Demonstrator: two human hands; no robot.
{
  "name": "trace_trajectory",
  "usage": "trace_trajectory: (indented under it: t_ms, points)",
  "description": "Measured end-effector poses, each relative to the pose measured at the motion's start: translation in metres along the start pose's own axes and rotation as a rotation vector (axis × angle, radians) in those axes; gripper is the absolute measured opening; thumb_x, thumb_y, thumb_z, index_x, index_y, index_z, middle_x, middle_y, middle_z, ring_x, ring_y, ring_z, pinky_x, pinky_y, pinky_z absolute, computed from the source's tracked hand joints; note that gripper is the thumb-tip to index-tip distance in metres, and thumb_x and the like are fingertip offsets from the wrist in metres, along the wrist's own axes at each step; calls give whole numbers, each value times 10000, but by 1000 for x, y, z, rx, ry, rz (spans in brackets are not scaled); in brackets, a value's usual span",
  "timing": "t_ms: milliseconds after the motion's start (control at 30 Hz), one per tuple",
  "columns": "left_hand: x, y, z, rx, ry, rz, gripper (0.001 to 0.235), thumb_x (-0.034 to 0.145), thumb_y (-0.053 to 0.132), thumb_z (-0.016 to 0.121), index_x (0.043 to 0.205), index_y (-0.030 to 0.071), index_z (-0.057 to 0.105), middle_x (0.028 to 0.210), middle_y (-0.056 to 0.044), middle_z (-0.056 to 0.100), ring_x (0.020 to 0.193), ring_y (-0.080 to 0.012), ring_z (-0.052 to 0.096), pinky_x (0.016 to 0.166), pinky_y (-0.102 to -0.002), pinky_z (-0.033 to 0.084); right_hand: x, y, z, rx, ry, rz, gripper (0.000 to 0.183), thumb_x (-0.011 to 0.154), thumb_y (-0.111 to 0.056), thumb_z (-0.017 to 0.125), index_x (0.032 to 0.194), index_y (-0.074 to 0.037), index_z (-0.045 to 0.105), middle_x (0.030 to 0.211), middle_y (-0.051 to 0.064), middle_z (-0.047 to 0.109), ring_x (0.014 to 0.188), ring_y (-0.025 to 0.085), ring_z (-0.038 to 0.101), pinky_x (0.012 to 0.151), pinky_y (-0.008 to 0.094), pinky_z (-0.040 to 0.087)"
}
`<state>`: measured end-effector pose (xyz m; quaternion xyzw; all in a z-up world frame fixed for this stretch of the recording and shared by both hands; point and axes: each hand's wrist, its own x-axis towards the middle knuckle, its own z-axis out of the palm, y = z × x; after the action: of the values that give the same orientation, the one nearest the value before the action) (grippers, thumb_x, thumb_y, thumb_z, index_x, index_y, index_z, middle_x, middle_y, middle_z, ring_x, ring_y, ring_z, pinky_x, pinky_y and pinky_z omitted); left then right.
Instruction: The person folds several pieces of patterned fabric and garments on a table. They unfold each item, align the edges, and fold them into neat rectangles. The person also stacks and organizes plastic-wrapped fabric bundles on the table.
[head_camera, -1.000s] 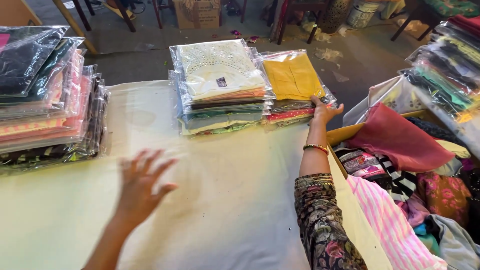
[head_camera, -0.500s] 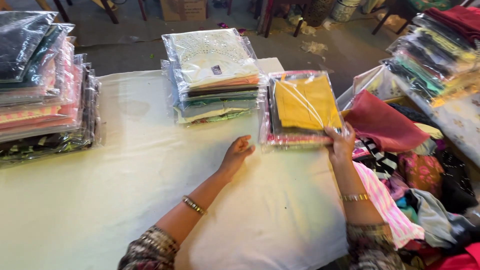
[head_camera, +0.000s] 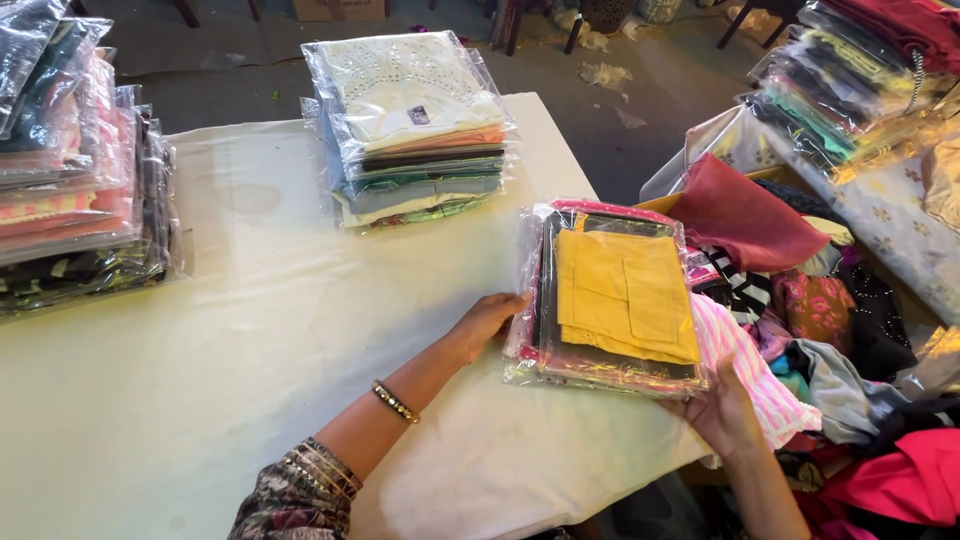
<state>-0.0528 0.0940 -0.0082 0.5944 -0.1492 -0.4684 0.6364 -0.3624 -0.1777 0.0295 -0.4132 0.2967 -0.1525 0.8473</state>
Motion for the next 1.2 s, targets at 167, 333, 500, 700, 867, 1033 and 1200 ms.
trace_trajectory:
  t_ms: [167, 333, 500, 700, 867, 1033, 1200]
  points:
    - [-22, 16, 29, 55, -27, 61, 963, 858, 639, 668, 1500, -45, 446, 1287, -113, 628, 1122, -169, 613, 989, -376, 490, 22, -18, -20, -183, 75, 146, 745, 1027, -650, 362, 1458, -60, 507, 1400, 138, 607, 1199, 355, 605, 979, 561, 471]
    - [-1, 6, 56, 267, 120, 208, 1134, 694, 697, 812, 1412, -120, 491, 1258, -232, 637, 1159, -310, 628, 964, -425, 518, 71, -15, -59, -354, 59, 128, 608, 1038, -549, 449, 1468, -124, 510, 1404, 98, 605, 1128, 253, 657, 851, 451, 573]
    - [2, -12, 52, 148, 261, 296, 1048, 674, 398, 953, 1447, -37, 395, 1269, -181, 562, 1076, -246, 594, 831, -360, 553, 27, -18, 39, -565, -57, -5, 648, 942, -162, 578, 1574, -188, 436, 1400, 110, 594, 1132, 273, 623, 852, 487, 499]
    - [-146, 46, -5, -16, 49, 233, 746, 801, 194, 829, 1416, -30, 471, 946, -219, 644, 696, -246, 597, 561, -355, 494, 55, 4, 49, -911, -298, -231, 715, 868, -52, 648, 1552, -63, 442, 1393, 136, 639, 1297, 231, 584, 1106, 410, 393]
    - [-235, 59, -80, -95, 142, 469, 760, 830, 123, 837, 1459, -22, 435, 1145, -131, 677, 960, -168, 689, 804, -318, 603, 4, 25, 188, -948, -433, -393, 714, 856, -19, 664, 1538, -17, 452, 1384, 135, 647, 1302, 229, 576, 1124, 395, 382]
    - [-361, 119, -155, 12, 314, 757, 867, 806, 133, 840, 1533, 27, 379, 1449, -101, 522, 1331, -203, 534, 1049, -325, 550, -82, 42, 371, -723, -591, -562, 820, 818, 43, 667, 1577, 13, 357, 1398, 178, 617, 1256, 258, 610, 1065, 377, 457]
    - [-478, 208, -274, 601, 694, 1039, 886, 820, 99, 910, 1550, 21, 415, 1539, -129, 492, 1392, -238, 496, 1112, -365, 491, -97, 76, 566, -514, -810, -676, 729, 853, -9, 759, 1504, 24, 434, 1345, 131, 626, 1235, 239, 647, 1037, 365, 541]
